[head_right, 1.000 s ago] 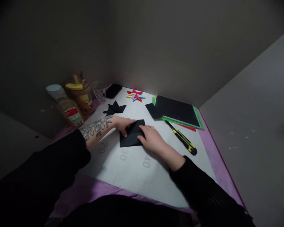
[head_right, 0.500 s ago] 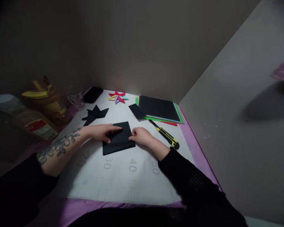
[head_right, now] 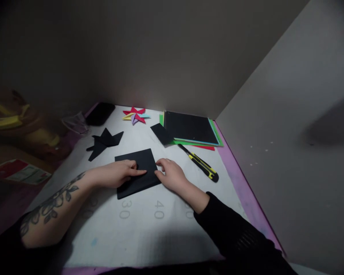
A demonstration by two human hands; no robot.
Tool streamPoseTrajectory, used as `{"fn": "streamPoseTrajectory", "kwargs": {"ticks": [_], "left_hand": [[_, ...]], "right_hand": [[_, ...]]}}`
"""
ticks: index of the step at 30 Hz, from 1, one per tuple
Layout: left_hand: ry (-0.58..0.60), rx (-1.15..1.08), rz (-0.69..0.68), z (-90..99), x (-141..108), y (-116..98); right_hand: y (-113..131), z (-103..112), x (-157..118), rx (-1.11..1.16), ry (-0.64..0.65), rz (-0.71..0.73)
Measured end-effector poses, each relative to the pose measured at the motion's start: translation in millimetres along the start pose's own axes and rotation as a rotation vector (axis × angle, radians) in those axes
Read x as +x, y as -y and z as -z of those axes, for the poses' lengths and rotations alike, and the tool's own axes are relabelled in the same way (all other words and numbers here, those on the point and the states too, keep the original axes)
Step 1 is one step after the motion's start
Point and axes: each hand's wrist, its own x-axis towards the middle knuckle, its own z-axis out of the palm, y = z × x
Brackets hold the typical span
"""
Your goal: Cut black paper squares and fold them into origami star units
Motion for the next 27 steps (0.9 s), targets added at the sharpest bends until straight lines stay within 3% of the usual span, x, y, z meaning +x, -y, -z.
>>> {"fn": "streamPoseTrajectory", "kwargs": {"ticks": [4, 7, 10, 12, 15, 17, 22, 27], "left_hand": [[-0.035, 0.074, 0.017, -6.2, 2, -1], [-0.045, 0.106, 0.030, -9.8, 4, -2], [-0.050, 0.131, 0.029, -12.2, 4, -1], [-0.051, 0.138, 0.027, -13.1, 4, 0], [-0.052, 0.117, 0.039, -13.5, 4, 1], [-0.056, 0.092, 0.045, -13.4, 4, 1], [-0.071, 0.024, 0.049, -12.0, 4, 0], [-0.070, 0.010, 0.034, -8.8, 3, -3]], "right_hand": [[1, 3, -4, 0.033, -0.062, 0.062], [14, 3, -17, -0.009, -0.154, 0.262], [36, -6, -36, -0.045, -0.052, 0.524], [51, -17, -47, -0.083, 0.089, 0.595], [64, -28, -58, -0.149, 0.277, 0.507], [63, -27, -62, -0.176, 0.327, 0.394], [34, -2, -73, -0.296, 0.249, 0.154], [13, 18, -77, -0.352, 0.064, 0.106]]}}
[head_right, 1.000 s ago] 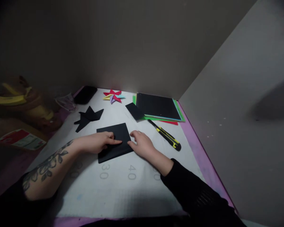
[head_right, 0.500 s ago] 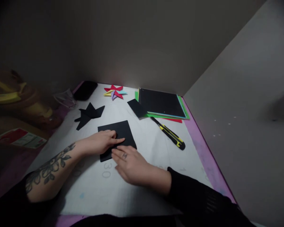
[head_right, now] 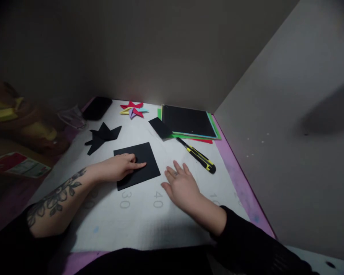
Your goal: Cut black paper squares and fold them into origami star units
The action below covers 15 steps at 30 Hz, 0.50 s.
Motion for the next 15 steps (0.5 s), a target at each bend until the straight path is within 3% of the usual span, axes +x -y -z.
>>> {"fn": "streamPoseTrajectory", "kwargs": {"ticks": [3, 7, 11, 15], "left_hand": [[-0.005, -0.003, -0.012, 0.4, 0, 0], [-0.031, -0.048, -0.004, -1.0, -1, 4], [-0.112, -0.158, 0.046, 0.5, -4, 5], [-0.082, -0.121, 0.155, 5.7, -9, -6]], "right_hand": [[-1, -1, 3, 0.064, -0.094, 0.089], [0, -3, 23, 0.252, -0.100, 0.212], [-4, 4, 64, 0.344, -0.010, 0.245], [-9, 11, 99, 0.281, 0.210, 0.258]]}}
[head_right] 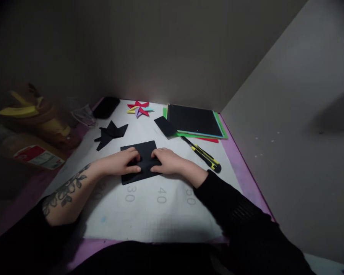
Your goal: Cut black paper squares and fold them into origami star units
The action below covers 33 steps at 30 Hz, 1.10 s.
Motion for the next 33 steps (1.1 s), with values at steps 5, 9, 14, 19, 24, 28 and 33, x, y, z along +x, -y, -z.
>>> {"fn": "streamPoseTrajectory", "kwargs": {"ticks": [5, 9, 14, 19, 24, 28, 33], "left_hand": [[0.015, 0.169, 0.066, 0.2, -2, -13], [0.042, 0.145, 0.039, -1.2, 3, -7], [0.042, 0.130, 0.024, -2.0, 7, 0], [0.016, 0.167, 0.025, -4.4, 5, -2], [-0.018, 0.153, 0.034, -6.2, 5, -3], [-0.121, 0.027, 0.098, -5.3, -2, -1], [-0.227, 0.080, 0.264, -10.6, -33, -12]], "right_hand": [[-9, 9, 13, 0.054, 0.172, 0.072], [-9, 9, 15, 0.078, 0.130, 0.043], [-6, 8, 19, 0.076, 0.141, -0.033], [-5, 6, 16, 0.105, 0.104, 0.008], [-9, -3, -3, 0.283, -0.092, -0.060], [-13, -9, -23, 0.463, -0.275, -0.246], [-8, 5, -20, 0.845, -0.212, -0.515]]}}
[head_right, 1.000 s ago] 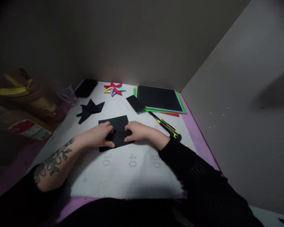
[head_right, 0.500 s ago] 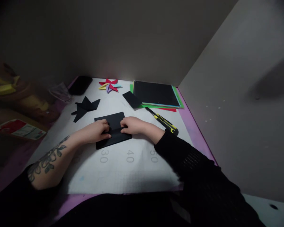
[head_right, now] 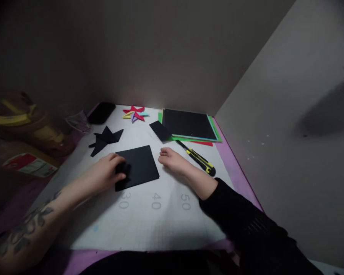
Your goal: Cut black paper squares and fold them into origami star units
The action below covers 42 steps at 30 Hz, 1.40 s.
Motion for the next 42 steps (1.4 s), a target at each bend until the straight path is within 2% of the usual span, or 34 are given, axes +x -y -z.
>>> {"fn": "streamPoseTrajectory", "kwargs": {"ticks": [3, 6, 9, 12, 15, 17, 19, 20, 23, 29, 36, 39, 42], "left_hand": [[0.088, 0.094, 0.034, -3.2, -21, -9], [0.055, 0.082, 0.054, -8.5, -32, -12], [-0.007, -0.017, 0.041, -18.0, -35, -5], [-0.151, -0.184, 0.079, -32.0, -34, 7], [-0.412, -0.463, 0.191, -40.3, -29, 14], [-0.491, -0.736, 0.173, -37.5, -22, 13], [-0.463, -0.886, 0.123, -30.2, -14, 12], [-0.430, -0.888, 0.093, -26.7, -10, 11], [-0.438, -0.890, 0.029, -25.5, 1, 12], [-0.334, -0.813, 0.084, -43.3, 12, 16], [-0.354, -0.813, 0.142, -39.7, 12, 12], [-0.358, -0.961, 0.151, -42.7, 11, 13], [-0.325, -1.281, 0.147, -43.1, 8, 9]], "right_hand": [[22, -2, 9, 0.156, 0.102, -0.174], [35, -7, 19, 0.152, 0.206, -0.292], [32, -16, 23, 0.059, 0.294, -0.289], [19, -31, 19, 0.120, 0.300, -0.084], [9, -42, 12, 0.298, 0.176, 0.182], [7, -42, 8, 0.357, 0.078, 0.300], [8, -37, 9, 0.323, -0.008, 0.393], [7, -34, 10, 0.293, -0.043, 0.429], [-1, -30, 18, 0.258, -0.109, 0.486], [-29, -45, 32, 0.285, -0.140, 0.474], [-33, -48, 36, 0.144, -0.134, 0.473], [-31, -47, 32, 0.214, -0.112, 0.446], [-25, -46, 20, 0.300, -0.039, 0.383]]}}
